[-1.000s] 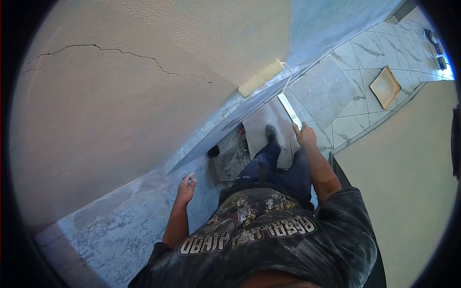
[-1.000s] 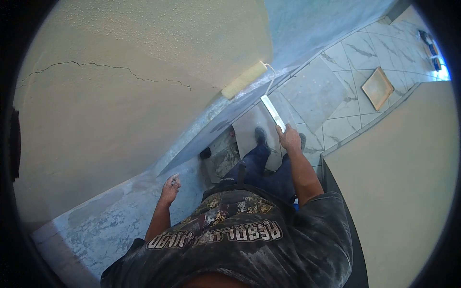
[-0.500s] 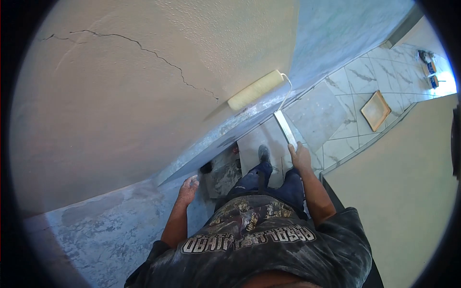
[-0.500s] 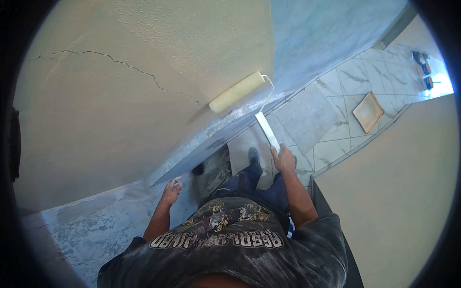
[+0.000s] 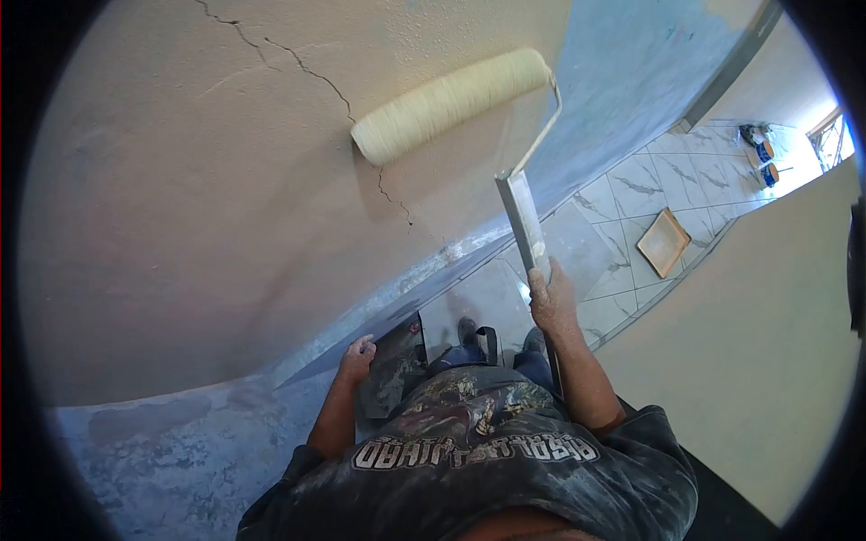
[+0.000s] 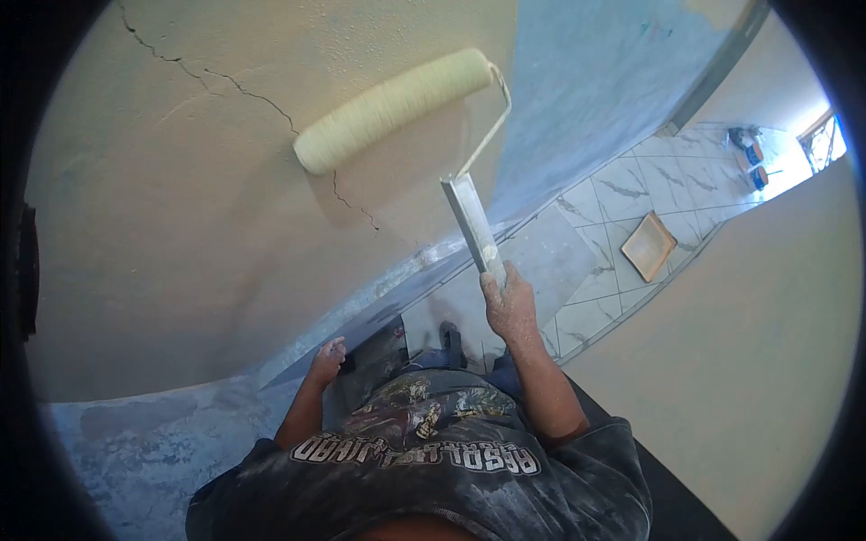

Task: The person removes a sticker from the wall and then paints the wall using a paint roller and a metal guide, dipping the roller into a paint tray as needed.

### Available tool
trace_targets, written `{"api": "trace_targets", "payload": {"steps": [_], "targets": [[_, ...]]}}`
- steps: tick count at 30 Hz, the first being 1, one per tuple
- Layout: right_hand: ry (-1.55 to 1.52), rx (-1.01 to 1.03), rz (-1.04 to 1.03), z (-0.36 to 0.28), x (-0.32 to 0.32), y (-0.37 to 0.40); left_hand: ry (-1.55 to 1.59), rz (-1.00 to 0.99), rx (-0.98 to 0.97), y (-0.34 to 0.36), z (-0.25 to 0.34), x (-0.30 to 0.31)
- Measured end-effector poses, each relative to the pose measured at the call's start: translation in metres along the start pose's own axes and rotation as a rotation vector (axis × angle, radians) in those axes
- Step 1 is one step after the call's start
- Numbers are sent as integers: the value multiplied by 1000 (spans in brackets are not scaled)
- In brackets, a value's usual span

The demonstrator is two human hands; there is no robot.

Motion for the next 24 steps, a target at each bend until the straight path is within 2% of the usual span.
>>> {"api": "trace_targets", "payload": {"steps": [1,3,7,11,14,17,18,20,24], "targets": [[2,-1,12,-11,3,-2,32,8,-31,-7,-2,1],[-64,166,88,-43,13,-7,55,2,-62,-22,-13,0],[-110,126,65,-94,30,-10,92,24,-116,-33,-11,5],[-186,10,39,-105,32,-12,83,22,-144,-39,-10,5],[-173,15,57,-81,19,-9,67,5,-149,-29,-5,11],[-158,24,14,-20,-9,-4,39,-21,-123,-28,-23,18],[-53,6,41,9,-21,0,31,-26,-113,-26,-29,22],[56,-112,-49,48,-36,11,-1,-4,-75,-22,-40,33],[233,-124,-73,95,-60,33,-113,5,-30,-7,-39,61]]}}
Point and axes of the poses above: each hand's wrist, its own y-axis away from the middle knuckle, its own x-axis out of the back of the hand, z = x × y, the point moved 5 cm from there along -y, towards the middle knuckle
